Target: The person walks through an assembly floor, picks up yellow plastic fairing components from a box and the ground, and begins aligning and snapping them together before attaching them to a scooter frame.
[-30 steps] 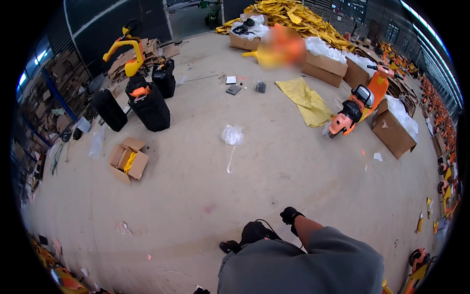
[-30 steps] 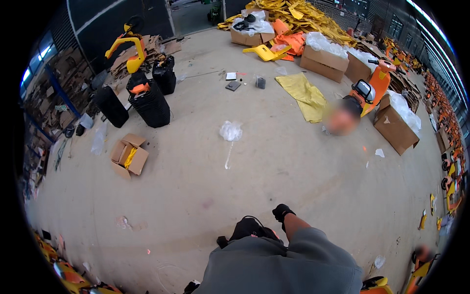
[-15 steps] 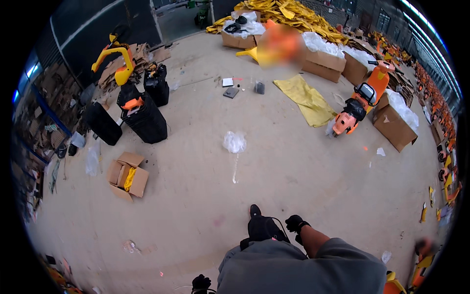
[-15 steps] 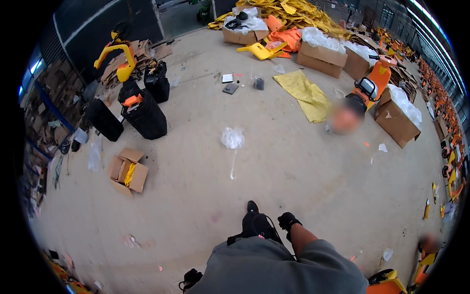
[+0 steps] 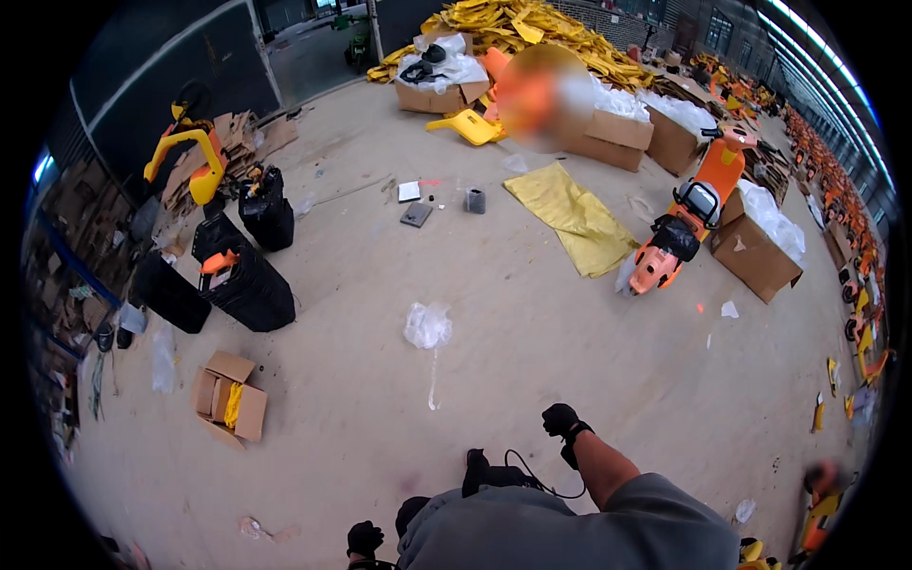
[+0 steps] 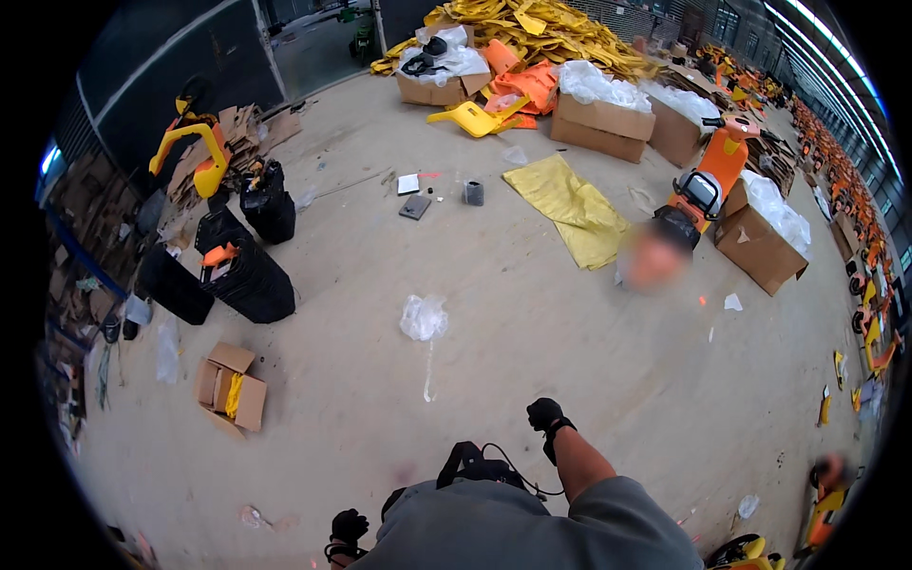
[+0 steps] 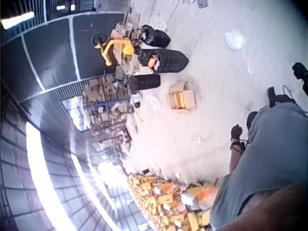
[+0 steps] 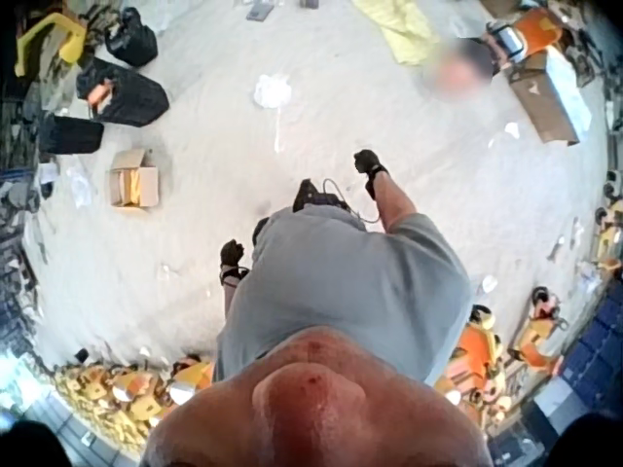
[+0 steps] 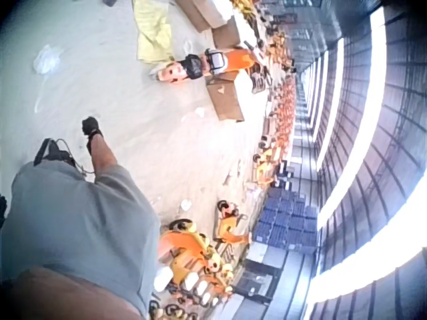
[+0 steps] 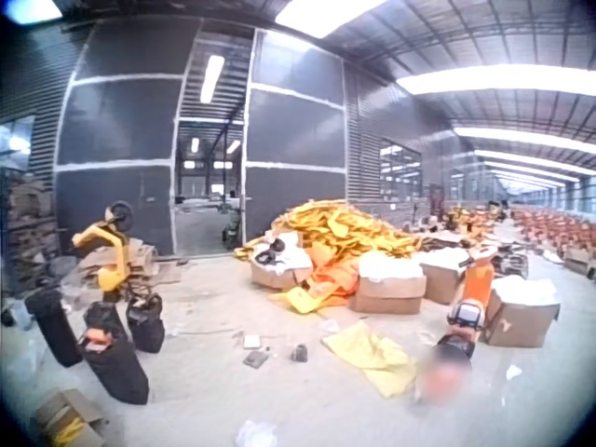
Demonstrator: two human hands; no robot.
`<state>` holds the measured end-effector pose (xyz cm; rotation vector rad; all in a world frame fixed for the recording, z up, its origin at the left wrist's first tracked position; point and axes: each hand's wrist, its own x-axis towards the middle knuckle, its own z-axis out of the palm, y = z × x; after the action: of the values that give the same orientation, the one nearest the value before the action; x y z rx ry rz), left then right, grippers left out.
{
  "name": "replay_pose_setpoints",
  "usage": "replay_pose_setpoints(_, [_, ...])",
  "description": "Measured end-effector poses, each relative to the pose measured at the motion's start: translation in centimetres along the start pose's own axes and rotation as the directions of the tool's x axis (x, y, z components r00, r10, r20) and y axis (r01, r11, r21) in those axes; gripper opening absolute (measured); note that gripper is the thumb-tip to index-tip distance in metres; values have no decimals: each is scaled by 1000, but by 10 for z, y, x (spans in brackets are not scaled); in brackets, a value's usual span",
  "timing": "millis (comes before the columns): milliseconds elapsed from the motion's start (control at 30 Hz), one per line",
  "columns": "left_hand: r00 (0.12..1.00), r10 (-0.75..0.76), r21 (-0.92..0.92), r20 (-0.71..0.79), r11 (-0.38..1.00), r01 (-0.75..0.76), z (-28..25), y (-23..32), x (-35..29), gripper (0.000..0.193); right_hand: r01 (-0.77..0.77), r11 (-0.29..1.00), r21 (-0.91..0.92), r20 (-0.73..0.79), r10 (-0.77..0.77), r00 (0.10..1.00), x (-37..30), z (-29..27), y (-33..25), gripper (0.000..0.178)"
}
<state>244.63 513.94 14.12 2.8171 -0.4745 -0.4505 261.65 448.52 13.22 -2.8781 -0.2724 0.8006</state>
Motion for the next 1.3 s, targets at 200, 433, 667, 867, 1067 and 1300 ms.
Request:
replay_pose_setpoints(200, [985,-138,-364,100,917,165,-40,-21,58,22,-43,998,40,99,39,994,-8,53,8,23])
replay_pose_setpoints(433, [991,-7,25,133,1000,4,-29,-4,31,31,-160,965,208,357,77,931,-50,116,-33,25])
replay_pose_setpoints(667, [852,-354,-34,387,917,397,-21,1,7,26,-171,963,208,286,108,952,-32,85,-25,16])
replay_pose_setpoints(867, [925,-238,30,296,970,240,-30,18,0,29,12,1000,17,137,-14,990,8,42,-18,20])
replay_pose_setpoints(1067, [932,-208,-8,297,975,221,-65,53,16,30,40,998,58,143,-48,988,15,43,-30,22])
replay_pose_setpoints(1300, [796,-361,-611,486,512,604,-17,18,3,23,25,994,108,242,-51,969,-3,68,-30,23])
